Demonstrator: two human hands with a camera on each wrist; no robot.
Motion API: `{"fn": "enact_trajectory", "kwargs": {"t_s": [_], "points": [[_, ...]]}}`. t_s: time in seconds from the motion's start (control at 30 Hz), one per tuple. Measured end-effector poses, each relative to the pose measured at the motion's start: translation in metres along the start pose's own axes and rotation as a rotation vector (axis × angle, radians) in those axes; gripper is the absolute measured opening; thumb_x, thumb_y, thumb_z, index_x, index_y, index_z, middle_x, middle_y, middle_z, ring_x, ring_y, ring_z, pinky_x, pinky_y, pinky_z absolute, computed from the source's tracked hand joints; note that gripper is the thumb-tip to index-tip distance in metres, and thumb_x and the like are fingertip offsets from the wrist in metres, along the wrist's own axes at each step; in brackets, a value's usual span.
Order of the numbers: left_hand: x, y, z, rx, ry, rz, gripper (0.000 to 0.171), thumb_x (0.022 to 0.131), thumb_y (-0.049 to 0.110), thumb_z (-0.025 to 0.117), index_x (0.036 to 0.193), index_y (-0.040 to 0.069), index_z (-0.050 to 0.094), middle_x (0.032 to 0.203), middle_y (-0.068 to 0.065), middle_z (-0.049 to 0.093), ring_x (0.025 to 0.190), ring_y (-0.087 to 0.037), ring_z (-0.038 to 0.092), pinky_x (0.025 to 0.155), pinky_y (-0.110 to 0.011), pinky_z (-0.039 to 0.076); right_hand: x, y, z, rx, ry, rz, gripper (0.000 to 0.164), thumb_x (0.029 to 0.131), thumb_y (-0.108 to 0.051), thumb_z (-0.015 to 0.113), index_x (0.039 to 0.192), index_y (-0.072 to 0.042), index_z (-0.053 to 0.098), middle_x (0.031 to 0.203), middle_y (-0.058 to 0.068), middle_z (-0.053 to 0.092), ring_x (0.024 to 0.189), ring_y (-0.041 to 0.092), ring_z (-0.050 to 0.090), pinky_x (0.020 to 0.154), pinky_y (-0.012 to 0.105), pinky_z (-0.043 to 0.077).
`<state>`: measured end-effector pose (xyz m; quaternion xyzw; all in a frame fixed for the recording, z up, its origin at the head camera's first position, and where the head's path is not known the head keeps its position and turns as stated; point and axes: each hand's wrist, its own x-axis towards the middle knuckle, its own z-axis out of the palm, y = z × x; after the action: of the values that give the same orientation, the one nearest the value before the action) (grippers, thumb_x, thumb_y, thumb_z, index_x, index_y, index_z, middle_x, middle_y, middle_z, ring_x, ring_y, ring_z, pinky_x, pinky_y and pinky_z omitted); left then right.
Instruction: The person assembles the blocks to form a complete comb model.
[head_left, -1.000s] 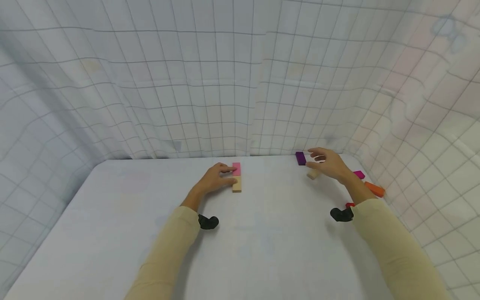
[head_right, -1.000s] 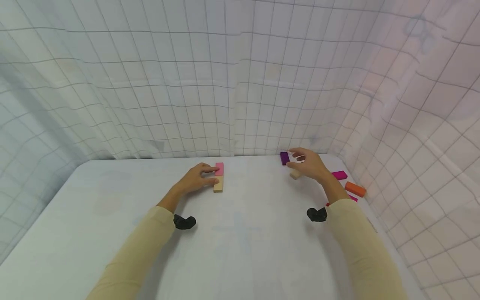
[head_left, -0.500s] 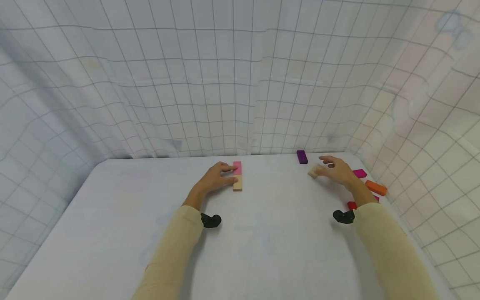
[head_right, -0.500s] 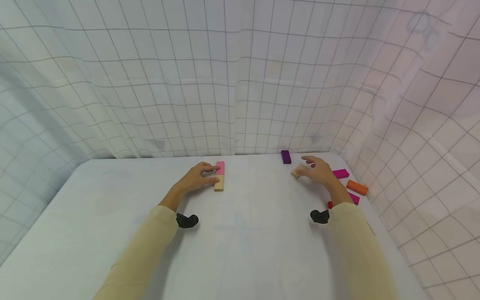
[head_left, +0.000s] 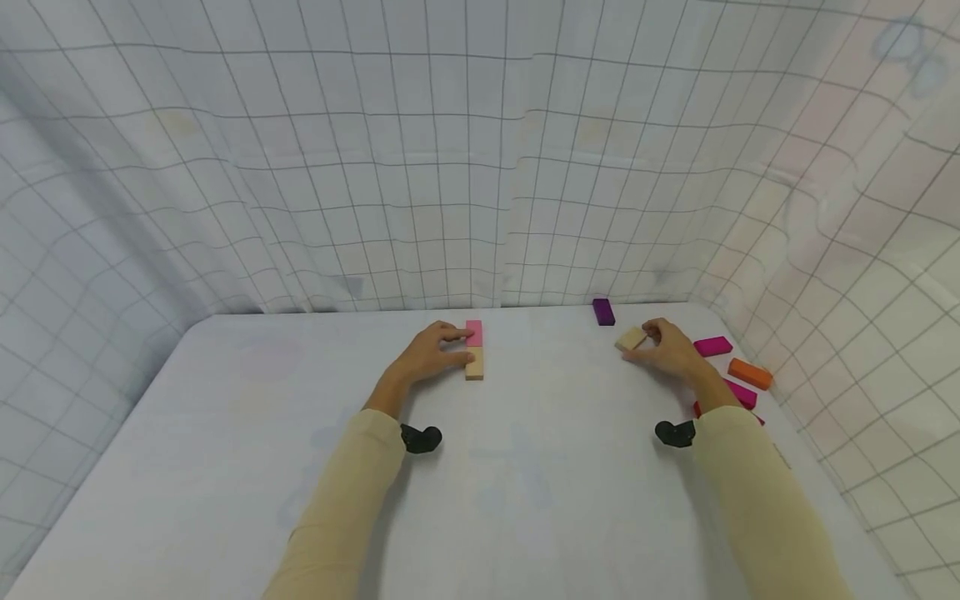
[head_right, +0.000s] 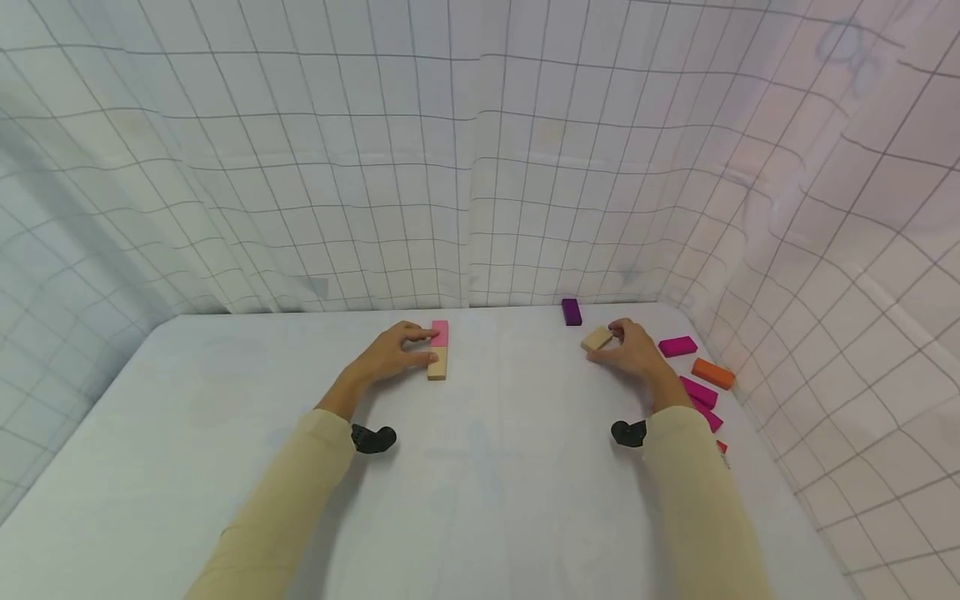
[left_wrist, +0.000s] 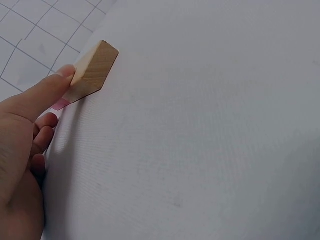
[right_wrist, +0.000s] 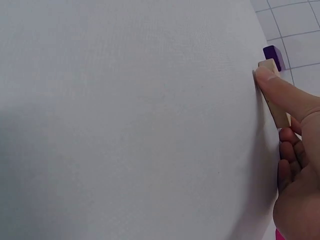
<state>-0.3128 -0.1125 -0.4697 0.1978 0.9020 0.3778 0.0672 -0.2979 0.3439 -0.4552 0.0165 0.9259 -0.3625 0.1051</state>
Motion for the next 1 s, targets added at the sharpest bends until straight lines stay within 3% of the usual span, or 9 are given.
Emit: {"fn": "enact_trajectory", "kwargs": {"t_s": [0.2, 0.43, 0.7, 0.83, 1.0], "points": [[0.001, -0.003, 0.003, -0.008, -0.013, -0.016, 0.057, 0.095, 0.034, 0.076, 0.146, 0.013, 0.062, 0.141, -0.015, 0.054, 0.134, -0.035, 0.046, 0.114, -0.052, 0.033, -0.006, -0.001, 0.000, 0.023, -0.033, -0.010, 0.079, 0.095, -0.036, 0.076, 0.151, 0.003, 0.037, 0.151, 0.030, 0.037, 0.137, 0.046, 0.034, 0.116, 0.063, 0.026], [0.002, -0.004, 0.002, -0.020, 0.007, -0.018, 0.056, 0.095, 0.035, 0.076, 0.145, 0.013, 0.062, 0.142, -0.015, 0.053, 0.134, -0.035, 0.046, 0.114, -0.054, 0.033, -0.004, -0.001, -0.002, 0.067, -0.033, -0.037, 0.077, 0.095, -0.031, 0.078, 0.152, 0.003, 0.040, 0.151, 0.026, 0.039, 0.136, 0.043, 0.035, 0.116, 0.058, 0.028], [0.003, -0.004, 0.001, -0.016, 0.001, -0.030, 0.056, 0.096, 0.035, 0.076, 0.146, 0.013, 0.062, 0.142, -0.015, 0.053, 0.135, -0.034, 0.046, 0.115, -0.052, 0.033, -0.002, -0.009, -0.007, 0.102, -0.057, -0.029, 0.077, 0.091, -0.030, 0.081, 0.151, 0.002, 0.045, 0.141, 0.023, 0.045, 0.125, 0.038, 0.040, 0.108, 0.051, 0.035], [0.003, -0.003, 0.001, -0.008, 0.001, -0.031, 0.056, 0.096, 0.035, 0.076, 0.146, 0.014, 0.062, 0.142, -0.015, 0.053, 0.135, -0.034, 0.045, 0.115, -0.053, 0.033, 0.001, -0.016, -0.006, 0.090, -0.064, -0.060, 0.075, 0.091, -0.030, 0.081, 0.150, 0.003, 0.048, 0.139, 0.023, 0.049, 0.121, 0.036, 0.043, 0.104, 0.050, 0.038], [0.003, -0.003, 0.000, -0.001, 0.003, -0.023, 0.056, 0.097, 0.034, 0.075, 0.146, 0.012, 0.062, 0.142, -0.016, 0.053, 0.135, -0.035, 0.045, 0.114, -0.053, 0.033, 0.003, -0.028, -0.002, 0.082, -0.090, -0.125, 0.074, 0.091, -0.028, 0.082, 0.148, 0.004, 0.049, 0.140, 0.023, 0.051, 0.124, 0.037, 0.045, 0.109, 0.052, 0.036]]}}
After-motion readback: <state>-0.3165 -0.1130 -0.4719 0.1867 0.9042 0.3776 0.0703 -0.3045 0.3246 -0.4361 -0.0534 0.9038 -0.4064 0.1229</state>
